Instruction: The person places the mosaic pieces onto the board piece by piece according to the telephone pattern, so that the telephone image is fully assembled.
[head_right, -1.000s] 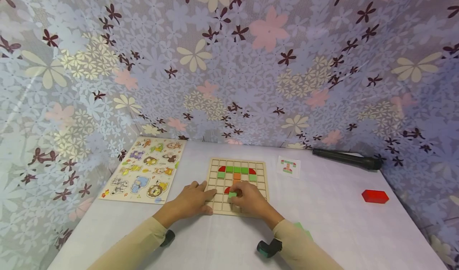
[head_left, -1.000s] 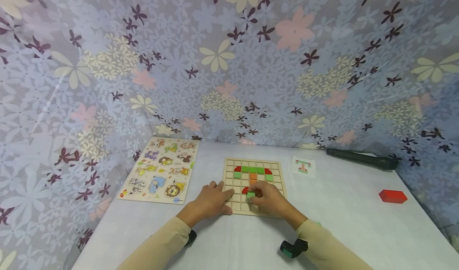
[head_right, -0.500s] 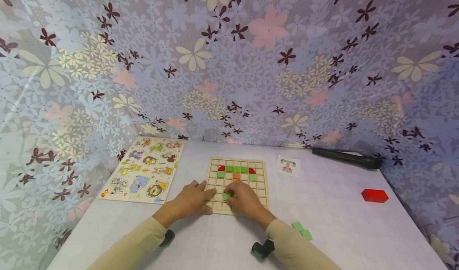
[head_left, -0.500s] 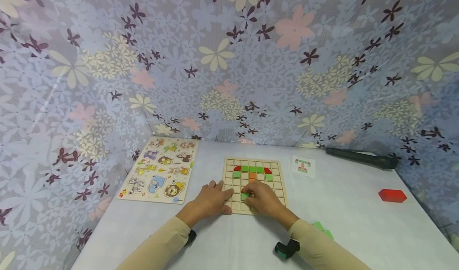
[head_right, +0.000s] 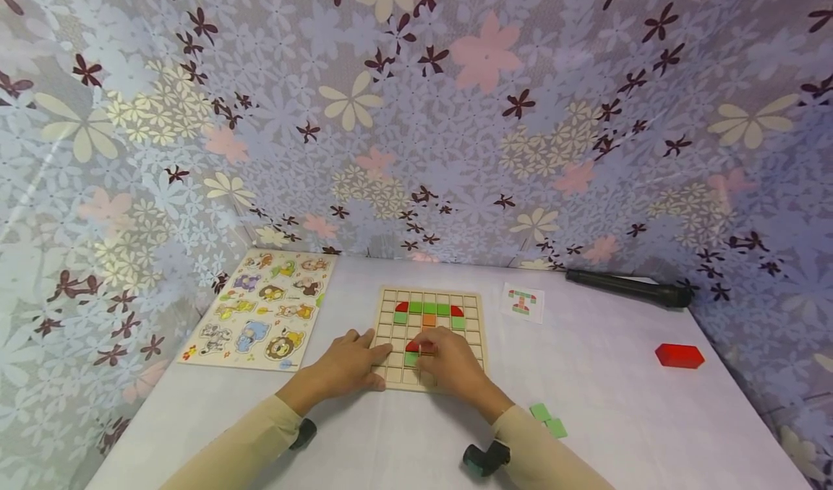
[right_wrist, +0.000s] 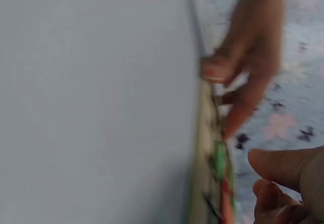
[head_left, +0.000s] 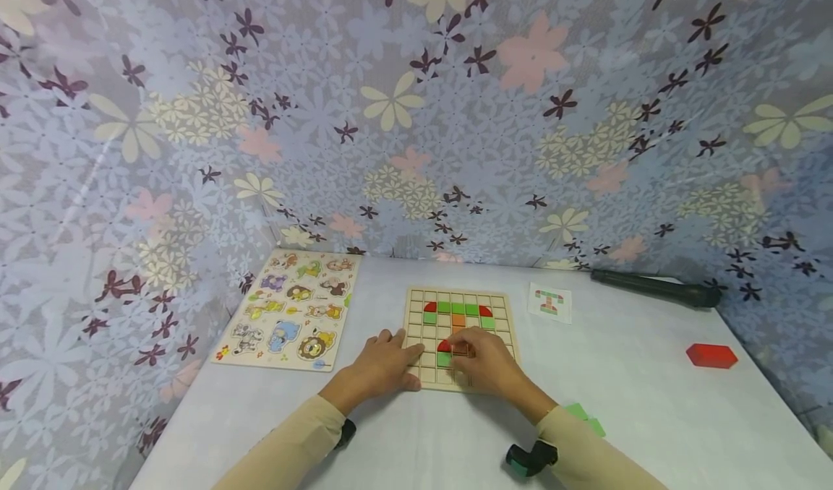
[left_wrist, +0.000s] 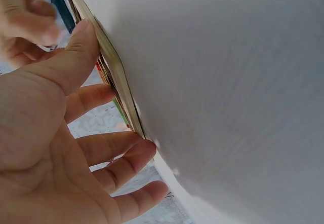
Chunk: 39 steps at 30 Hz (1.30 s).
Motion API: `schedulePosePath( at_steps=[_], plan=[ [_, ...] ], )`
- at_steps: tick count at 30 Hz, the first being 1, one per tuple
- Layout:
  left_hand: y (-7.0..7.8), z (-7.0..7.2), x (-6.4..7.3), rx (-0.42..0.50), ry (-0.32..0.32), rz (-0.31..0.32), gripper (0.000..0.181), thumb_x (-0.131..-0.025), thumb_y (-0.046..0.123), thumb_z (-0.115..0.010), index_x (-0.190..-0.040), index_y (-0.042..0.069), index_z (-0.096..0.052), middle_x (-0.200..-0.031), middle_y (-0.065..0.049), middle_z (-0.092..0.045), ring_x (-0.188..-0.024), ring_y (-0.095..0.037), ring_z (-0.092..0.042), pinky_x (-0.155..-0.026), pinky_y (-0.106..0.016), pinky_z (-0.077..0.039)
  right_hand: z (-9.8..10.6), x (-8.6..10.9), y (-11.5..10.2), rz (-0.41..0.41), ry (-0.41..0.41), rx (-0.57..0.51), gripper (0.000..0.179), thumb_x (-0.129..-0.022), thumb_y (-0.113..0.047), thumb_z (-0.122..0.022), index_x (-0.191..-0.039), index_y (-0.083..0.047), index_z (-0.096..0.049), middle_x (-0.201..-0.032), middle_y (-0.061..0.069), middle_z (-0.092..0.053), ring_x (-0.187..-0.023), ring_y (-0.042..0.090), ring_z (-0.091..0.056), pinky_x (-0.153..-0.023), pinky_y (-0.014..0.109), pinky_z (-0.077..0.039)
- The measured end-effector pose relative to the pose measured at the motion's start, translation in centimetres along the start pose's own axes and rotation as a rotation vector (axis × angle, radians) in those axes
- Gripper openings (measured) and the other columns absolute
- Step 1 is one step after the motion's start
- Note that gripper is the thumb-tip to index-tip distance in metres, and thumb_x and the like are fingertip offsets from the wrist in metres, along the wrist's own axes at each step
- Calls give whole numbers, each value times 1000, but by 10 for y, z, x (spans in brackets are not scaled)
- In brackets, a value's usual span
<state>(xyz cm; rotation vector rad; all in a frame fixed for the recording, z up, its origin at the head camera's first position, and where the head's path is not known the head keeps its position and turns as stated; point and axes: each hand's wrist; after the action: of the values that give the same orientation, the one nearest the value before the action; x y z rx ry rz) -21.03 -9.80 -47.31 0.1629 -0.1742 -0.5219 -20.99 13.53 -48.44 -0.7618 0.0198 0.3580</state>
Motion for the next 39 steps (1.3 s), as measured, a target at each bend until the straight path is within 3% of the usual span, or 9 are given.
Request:
schedulePosePath(
  at_steps=[6, 9, 13, 17, 21, 25, 32, 39],
  plan=[
    [0, -1, 1, 9, 10, -9, 69, -88, 50, -74, -148, 20, -56, -154, -24, -46, -135, -40, -45, -109, -57, -39, 43, 31, 10, -78, 9, -176, 36, -88, -11, -80, -122, -5, -69, -105, 12, -69, -72, 12, -60, -60, 26, -51],
    [-1, -2, 0, -1, 11, -12, 69, -88, 50, -74, -148, 21, -56, -153, -23, -46, -135, -40, -45, -109, -57, -40, 67, 50, 19, -124, 17, -222, 41, -89, -15, -79, -127, -3, -66, -110, 15, -67, -74, 12, -60, -60, 26, -50],
    [-2, -2, 1, -19, 14, -17, 69, -88, 51, -73, -148, 21, -55, -153, -24, -47, -135, -40, -46, -108, -57, -40, 97, 76, 31, -262, 27, -264, 52, -90, -23, -79, -134, -3, -61, -119, 18, -63, -78, 16, -60, -64, 31, -51],
    [-2, -3, 0, -17, 18, -19, 68, -88, 50, -74, -147, 21, -56, -152, -24, -47, -134, -40, -46, -108, -57, -41, 118, 98, 46, -454, 31, -248, 65, -89, -33, -80, -143, -7, -55, -130, 19, -60, -86, 18, -61, -67, 35, -49],
    [-1, -3, 1, -7, 18, -24, 68, -88, 50, -74, -147, 20, -56, -152, -25, -47, -134, -40, -46, -108, -57, -41, 127, 120, 65, -618, 14, -308, 79, -90, -36, -79, -153, -7, -41, -139, 20, -54, -93, 20, -57, -63, 34, -43],
    [-1, -3, 1, -5, 18, -31, 69, -88, 51, -74, -147, 20, -56, -152, -25, -47, -133, -41, -46, -107, -58, -41, 128, 139, 83, -730, -18, -371, 87, -90, -36, -78, -157, -6, -31, -140, 21, -50, -96, 22, -52, -61, 34, -42],
    [-5, -3, 3, -13, 20, -21, 69, -88, 51, -73, -148, 21, -55, -153, -24, -46, -135, -41, -44, -109, -57, -39, 111, 150, 96, -717, -151, -130, 83, -82, -43, -84, -143, 2, -51, -118, 15, -63, -97, 25, -56, -75, 39, -53],
    [-6, -4, 4, -17, 20, -37, 71, -89, 54, -70, -150, 21, -54, -155, -24, -44, -137, -42, -43, -109, -58, -39, 97, 146, 85, -701, -128, 89, 66, -80, -33, -86, -128, 5, -62, -108, 11, -65, -93, 24, -56, -84, 49, -52]
  ],
)
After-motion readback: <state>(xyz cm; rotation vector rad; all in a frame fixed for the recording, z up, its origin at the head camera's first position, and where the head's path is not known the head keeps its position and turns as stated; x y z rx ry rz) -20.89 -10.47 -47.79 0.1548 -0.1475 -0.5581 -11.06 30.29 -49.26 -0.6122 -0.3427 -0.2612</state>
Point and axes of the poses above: each hand's wrist, its own x-axis away from the middle knuckle, its own z-axis out of the back of the hand, y = z × x
